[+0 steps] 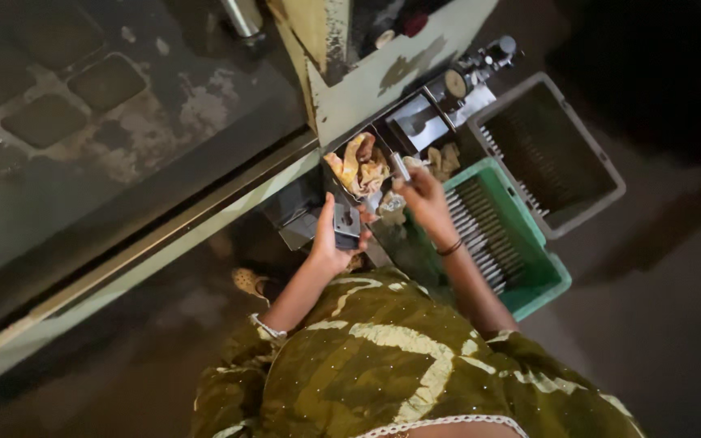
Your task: The person assembles small metal components by hand, inserting a cylindrical rod into a square metal piece. They repeatedly pick up parts from a green crate, assemble them, and place them back into the crate.
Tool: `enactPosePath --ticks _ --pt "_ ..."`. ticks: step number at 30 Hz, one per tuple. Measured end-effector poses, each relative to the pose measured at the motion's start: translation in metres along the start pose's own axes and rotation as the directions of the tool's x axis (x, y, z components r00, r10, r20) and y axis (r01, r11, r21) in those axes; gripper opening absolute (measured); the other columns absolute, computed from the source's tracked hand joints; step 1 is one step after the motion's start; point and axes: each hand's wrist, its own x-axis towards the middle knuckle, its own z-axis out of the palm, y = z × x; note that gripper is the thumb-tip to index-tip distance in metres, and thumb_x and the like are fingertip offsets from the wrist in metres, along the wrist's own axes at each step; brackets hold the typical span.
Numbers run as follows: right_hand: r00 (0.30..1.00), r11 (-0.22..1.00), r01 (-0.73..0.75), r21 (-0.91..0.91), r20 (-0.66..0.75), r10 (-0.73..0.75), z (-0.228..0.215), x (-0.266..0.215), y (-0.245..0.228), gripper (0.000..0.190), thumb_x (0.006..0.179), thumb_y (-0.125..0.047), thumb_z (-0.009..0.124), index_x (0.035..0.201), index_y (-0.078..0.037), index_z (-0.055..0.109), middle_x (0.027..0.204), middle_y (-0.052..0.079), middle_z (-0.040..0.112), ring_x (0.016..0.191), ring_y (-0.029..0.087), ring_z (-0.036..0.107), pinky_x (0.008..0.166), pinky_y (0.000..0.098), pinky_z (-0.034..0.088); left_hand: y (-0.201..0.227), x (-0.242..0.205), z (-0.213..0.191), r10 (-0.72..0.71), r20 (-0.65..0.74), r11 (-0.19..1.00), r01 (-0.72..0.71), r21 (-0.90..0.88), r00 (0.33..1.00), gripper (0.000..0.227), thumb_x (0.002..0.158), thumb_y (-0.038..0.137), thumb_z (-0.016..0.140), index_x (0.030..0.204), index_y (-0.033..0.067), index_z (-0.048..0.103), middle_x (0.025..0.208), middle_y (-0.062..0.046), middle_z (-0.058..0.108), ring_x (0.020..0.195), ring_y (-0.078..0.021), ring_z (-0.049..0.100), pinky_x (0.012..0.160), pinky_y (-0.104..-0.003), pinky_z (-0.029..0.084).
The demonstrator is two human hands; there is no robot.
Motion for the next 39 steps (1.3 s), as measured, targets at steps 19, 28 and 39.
enactPosePath --ticks 19,28,39 --pt "0.844 0.889 -0.456 0.042 0.339 0.417 0.033 -0.034 -0.022 0.022 0.098 -0.026 0.067 0.097 -0.005 0.065 0.065 -0.009 0.049 0.051 0.001 0.037 0.045 0.0231 0.024 -0.023 -0.009 0.000 0.473 0.038 0.768 -0.433 0.472 0.880 0.061 0.077 0.009 0.087 0.132 0.0049 0.062 0.122 -0.002 0.066 0.112 -0.0129 0.062 0.095 -0.029 0.050" --pt "0.766 0.822 -0.555 0.128 0.465 0.444 0.034 -0.032 -0.019 0.019 0.100 -0.023 0.065 0.091 -0.008 0.059 0.062 -0.007 0.047 0.046 0.003 0.035 0.042 0.0244 0.021 -0.017 -0.022 0.002 0.352 0.009 0.757 -0.291 0.586 0.936 0.059 0.079 0.019 0.084 0.132 0.0074 0.061 0.107 -0.001 0.066 0.094 -0.0162 0.064 0.074 -0.032 0.054" --pt "0.872 0.993 -0.106 0.050 0.485 0.069 0.026 -0.040 -0.035 0.019 0.095 -0.005 0.064 0.110 -0.002 0.053 0.089 0.001 0.065 0.081 0.007 0.067 0.069 0.0221 0.053 -0.017 -0.029 0.002 0.338 0.137 0.774 -0.358 0.522 0.931 0.066 0.079 0.005 0.079 0.141 0.0071 0.056 0.129 -0.006 0.065 0.113 -0.0169 0.064 0.097 -0.031 0.053"
